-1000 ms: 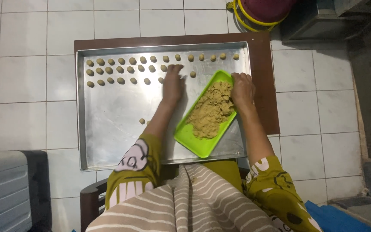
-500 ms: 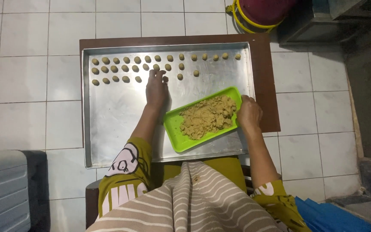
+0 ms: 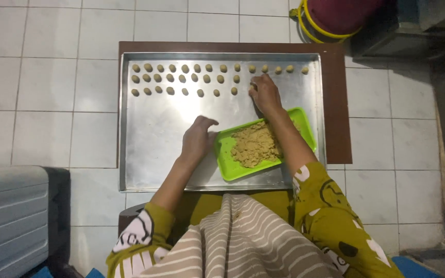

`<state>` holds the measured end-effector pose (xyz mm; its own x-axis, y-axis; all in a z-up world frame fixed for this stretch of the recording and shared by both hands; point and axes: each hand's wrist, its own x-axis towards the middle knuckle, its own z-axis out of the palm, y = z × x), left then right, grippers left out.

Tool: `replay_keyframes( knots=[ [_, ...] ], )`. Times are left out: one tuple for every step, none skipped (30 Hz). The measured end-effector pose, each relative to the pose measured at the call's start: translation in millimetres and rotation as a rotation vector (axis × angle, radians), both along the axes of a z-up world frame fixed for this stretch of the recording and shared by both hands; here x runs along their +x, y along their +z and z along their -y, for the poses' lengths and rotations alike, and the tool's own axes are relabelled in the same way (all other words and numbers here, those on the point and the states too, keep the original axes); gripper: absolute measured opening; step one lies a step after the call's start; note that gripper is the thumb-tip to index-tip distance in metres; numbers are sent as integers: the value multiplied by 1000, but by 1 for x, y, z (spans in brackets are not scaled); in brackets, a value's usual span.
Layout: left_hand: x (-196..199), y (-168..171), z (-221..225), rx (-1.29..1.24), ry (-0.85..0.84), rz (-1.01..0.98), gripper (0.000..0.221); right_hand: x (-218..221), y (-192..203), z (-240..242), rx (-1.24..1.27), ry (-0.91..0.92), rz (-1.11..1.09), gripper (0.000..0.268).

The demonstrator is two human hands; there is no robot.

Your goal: Rolling small pieces of dough into balls and arranging them on a baking tray

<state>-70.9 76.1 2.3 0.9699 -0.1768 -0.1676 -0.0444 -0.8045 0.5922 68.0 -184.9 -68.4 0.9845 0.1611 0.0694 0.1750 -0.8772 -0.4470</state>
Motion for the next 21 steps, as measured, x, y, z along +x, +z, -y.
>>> replay_keyframes(
  knots=[
    [-7,1,-7,3,6,-1,34,6,-6,-1,3,6,-1,34],
    [-15,3,-14,-11,36,-25,34,13,-12,-2,-6,-6,4,26],
    [-22,4,-19,-27,65,-50,34,19,-19,-1,-17,-19,7,18],
    [-25,8,-23,-27,68,-52,34,22,-16,-5,-18,-15,5,18],
    [-29,12,-26,-63,95,-62,33,25,-14,-6,34,-14,47,21],
    [-32,16,-29,-98,123,-72,31,28,-11,-8,86,-12,88,24],
    [-33,13,-31,-101,125,-77,31,29,-14,-9,83,-11,83,24],
    [-34,11,-32,-110,138,-75,30,30,-16,-10,57,4,114,23],
    [-31,9,-34,-118,150,-66,29,34,-17,-12,33,17,153,23],
    [-32,10,-37,-120,151,-64,29,33,-15,-14,31,18,155,23],
    [-33,11,-39,-136,158,-71,28,31,-13,-15,-14,17,200,21],
    [-34,12,-41,-152,166,-78,26,30,-10,-16,-60,16,246,20],
    [-34,11,-44,-156,165,-82,26,30,-8,-20,-64,16,242,20],
    [-33,9,-47,-146,171,-84,27,30,-7,-24,-32,47,297,16],
    [-34,7,-49,-135,175,-90,28,27,-6,-28,0,76,347,12],
    [-34,7,-50,-138,171,-98,28,22,-2,-33,-4,73,340,12],
    [-33,7,-51,-141,183,-90,28,20,3,-40,18,140,335,8],
    [-33,8,-52,-145,194,-83,28,17,9,-47,41,207,329,9],
    [-31,12,-52,-147,202,-81,28,11,17,-52,40,215,329,9],
    [-30,17,-52,-169,200,-67,28,4,26,-58,26,216,211,15],
    [-30,21,-51,-190,193,-54,28,-5,33,-62,12,212,90,22]
  ],
)
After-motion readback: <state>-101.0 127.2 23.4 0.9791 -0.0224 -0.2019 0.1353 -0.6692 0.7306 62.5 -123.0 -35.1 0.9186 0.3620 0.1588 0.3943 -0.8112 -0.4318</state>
